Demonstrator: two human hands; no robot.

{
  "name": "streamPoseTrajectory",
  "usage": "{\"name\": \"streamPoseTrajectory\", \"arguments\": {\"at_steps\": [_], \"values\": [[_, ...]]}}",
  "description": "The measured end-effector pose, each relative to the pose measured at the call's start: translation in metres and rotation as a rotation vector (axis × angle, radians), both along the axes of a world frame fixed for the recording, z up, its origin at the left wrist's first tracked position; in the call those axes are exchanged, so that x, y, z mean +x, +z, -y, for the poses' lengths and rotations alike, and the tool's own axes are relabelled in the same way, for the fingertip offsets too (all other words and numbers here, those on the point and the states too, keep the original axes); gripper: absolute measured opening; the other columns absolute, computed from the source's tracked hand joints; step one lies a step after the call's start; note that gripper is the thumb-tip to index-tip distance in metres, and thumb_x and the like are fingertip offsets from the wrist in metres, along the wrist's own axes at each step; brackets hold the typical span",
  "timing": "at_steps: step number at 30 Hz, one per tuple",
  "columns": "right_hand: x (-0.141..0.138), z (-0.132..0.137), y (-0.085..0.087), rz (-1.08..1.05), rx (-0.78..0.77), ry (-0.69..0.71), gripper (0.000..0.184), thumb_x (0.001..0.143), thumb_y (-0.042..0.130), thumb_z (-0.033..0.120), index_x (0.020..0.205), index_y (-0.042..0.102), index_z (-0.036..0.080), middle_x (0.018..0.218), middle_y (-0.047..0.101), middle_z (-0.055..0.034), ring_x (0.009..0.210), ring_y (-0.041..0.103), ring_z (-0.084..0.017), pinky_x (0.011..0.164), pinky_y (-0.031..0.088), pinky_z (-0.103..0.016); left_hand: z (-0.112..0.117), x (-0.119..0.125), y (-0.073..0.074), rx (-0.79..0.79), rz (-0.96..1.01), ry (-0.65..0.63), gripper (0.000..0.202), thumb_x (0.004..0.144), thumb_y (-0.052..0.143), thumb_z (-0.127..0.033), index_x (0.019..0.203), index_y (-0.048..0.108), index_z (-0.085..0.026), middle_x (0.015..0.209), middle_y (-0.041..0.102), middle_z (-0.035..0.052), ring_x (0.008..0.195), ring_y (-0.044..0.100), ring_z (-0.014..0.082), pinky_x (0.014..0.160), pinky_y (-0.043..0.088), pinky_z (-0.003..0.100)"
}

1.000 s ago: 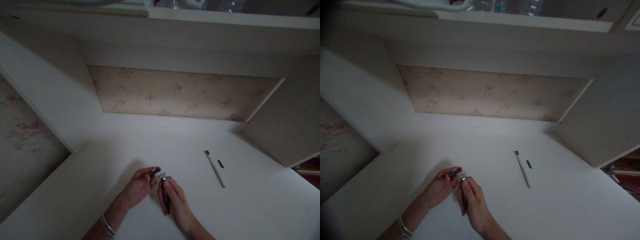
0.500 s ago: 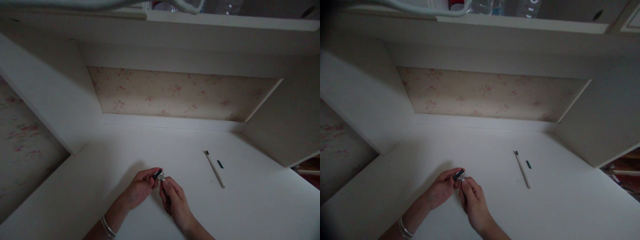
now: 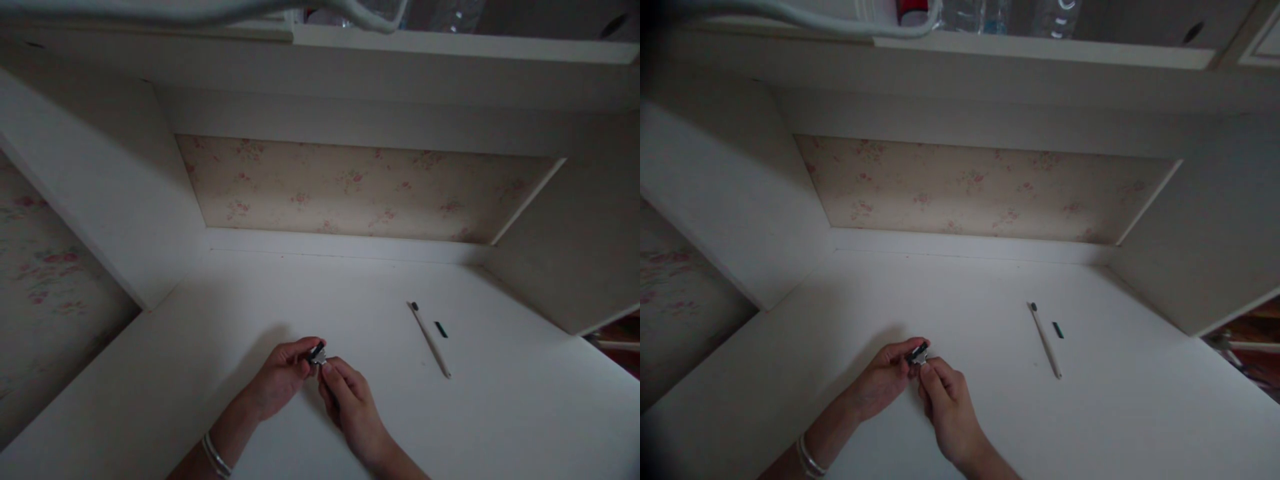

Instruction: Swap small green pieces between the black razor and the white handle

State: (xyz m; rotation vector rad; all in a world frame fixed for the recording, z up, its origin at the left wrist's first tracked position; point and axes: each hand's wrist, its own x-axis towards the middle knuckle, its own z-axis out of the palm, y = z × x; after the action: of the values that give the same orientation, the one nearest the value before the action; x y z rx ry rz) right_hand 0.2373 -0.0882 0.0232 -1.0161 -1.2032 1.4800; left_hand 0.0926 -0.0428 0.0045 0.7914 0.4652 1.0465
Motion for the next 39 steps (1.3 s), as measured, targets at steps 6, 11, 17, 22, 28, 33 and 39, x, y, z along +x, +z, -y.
{"name": "streamPoseTrajectory", "arguments": {"at_steps": [6, 11, 17, 22, 28, 33, 39], "values": [[0.0011, -0.0002, 0.0001, -0.029, -0.009, 0.006, 0.040, 0.088, 0.048, 0.052, 0.069, 0.049, 0.017, 0.052, 0.035, 0.0071, 0.043, 0.023, -0.006, 0.038, 0.017, -0.020, 0.0009, -0.0018, 0.0001, 0.040, -0.025, 0.012, 0.034, 0.061, 0.082, -0.031, 0.093, 0.075, -0.020, 0.107, 0.067, 0.0082, 0.088, 0.057, 0.0173, 0.081, 0.041, 0.030], [0.0016, 0.0005, 0.0004, -0.006, 0.020, 0.012, 0.040, 0.089, 0.048, 0.050, 0.067, 0.050, 0.017, 0.052, 0.035, 0.0063, 0.044, 0.025, -0.006, 0.040, 0.017, -0.021, 0.0021, -0.0030, 0.0036, 0.048, -0.008, 0.001, 0.026, 0.062, 0.082, -0.028, 0.086, 0.077, -0.022, 0.108, 0.066, 0.0061, 0.089, 0.057, 0.0154, 0.080, 0.042, 0.028], [0.0013, 0.0007, 0.0023, -0.004, 0.013, -0.001, 0.042, 0.089, 0.048, 0.050, 0.064, 0.048, 0.017, 0.052, 0.034, 0.0062, 0.044, 0.025, -0.006, 0.040, 0.017, -0.021, 0.0013, -0.0020, 0.0026, 0.056, -0.021, 0.031, 0.028, 0.060, 0.083, -0.028, 0.086, 0.077, -0.024, 0.109, 0.068, 0.0054, 0.091, 0.057, 0.0145, 0.082, 0.041, 0.025], [0.0018, -0.0012, 0.0044, 0.005, -0.002, -0.008, 0.044, 0.088, 0.048, 0.052, 0.063, 0.047, 0.017, 0.050, 0.034, 0.0069, 0.042, 0.025, -0.005, 0.039, 0.017, -0.020, -0.0004, -0.0026, 0.0005, 0.067, -0.017, 0.027, 0.027, 0.061, 0.083, -0.024, 0.088, 0.076, -0.024, 0.108, 0.069, 0.0042, 0.088, 0.059, 0.0129, 0.082, 0.041, 0.024], [0.0052, -0.0025, 0.0087, 0.004, -0.005, 0.034, 0.043, 0.087, 0.049, 0.053, 0.063, 0.047, 0.017, 0.050, 0.034, 0.0070, 0.041, 0.025, -0.005, 0.039, 0.017, -0.020, -0.0007, -0.0039, -0.0002, 0.081, -0.017, 0.004, 0.029, 0.063, 0.082, -0.024, 0.091, 0.075, -0.023, 0.107, 0.070, 0.0046, 0.089, 0.060, 0.0133, 0.082, 0.043, 0.024], [0.0061, -0.0033, 0.0078, 0.022, 0.017, 0.030, 0.042, 0.088, 0.049, 0.051, 0.065, 0.049, 0.016, 0.051, 0.034, 0.0065, 0.043, 0.025, -0.006, 0.040, 0.018, -0.021, -0.0005, -0.0044, -0.0011, 0.087, -0.024, 0.007, 0.029, 0.063, 0.081, -0.024, 0.091, 0.075, -0.023, 0.111, 0.069, 0.0040, 0.092, 0.060, 0.0133, 0.085, 0.042, 0.023], [0.0060, -0.0016, 0.0065, 0.054, 0.086, 0.024, 0.039, 0.091, 0.047, 0.047, 0.069, 0.052, 0.015, 0.054, 0.034, 0.0056, 0.048, 0.027, -0.007, 0.043, 0.020, -0.021, -0.0001, -0.0034, -0.0010, 0.090, -0.005, 0.002, 0.029, 0.064, 0.081, -0.027, 0.092, 0.075, -0.023, 0.110, 0.069, 0.0046, 0.092, 0.059, 0.0136, 0.082, 0.042, 0.023]]}}
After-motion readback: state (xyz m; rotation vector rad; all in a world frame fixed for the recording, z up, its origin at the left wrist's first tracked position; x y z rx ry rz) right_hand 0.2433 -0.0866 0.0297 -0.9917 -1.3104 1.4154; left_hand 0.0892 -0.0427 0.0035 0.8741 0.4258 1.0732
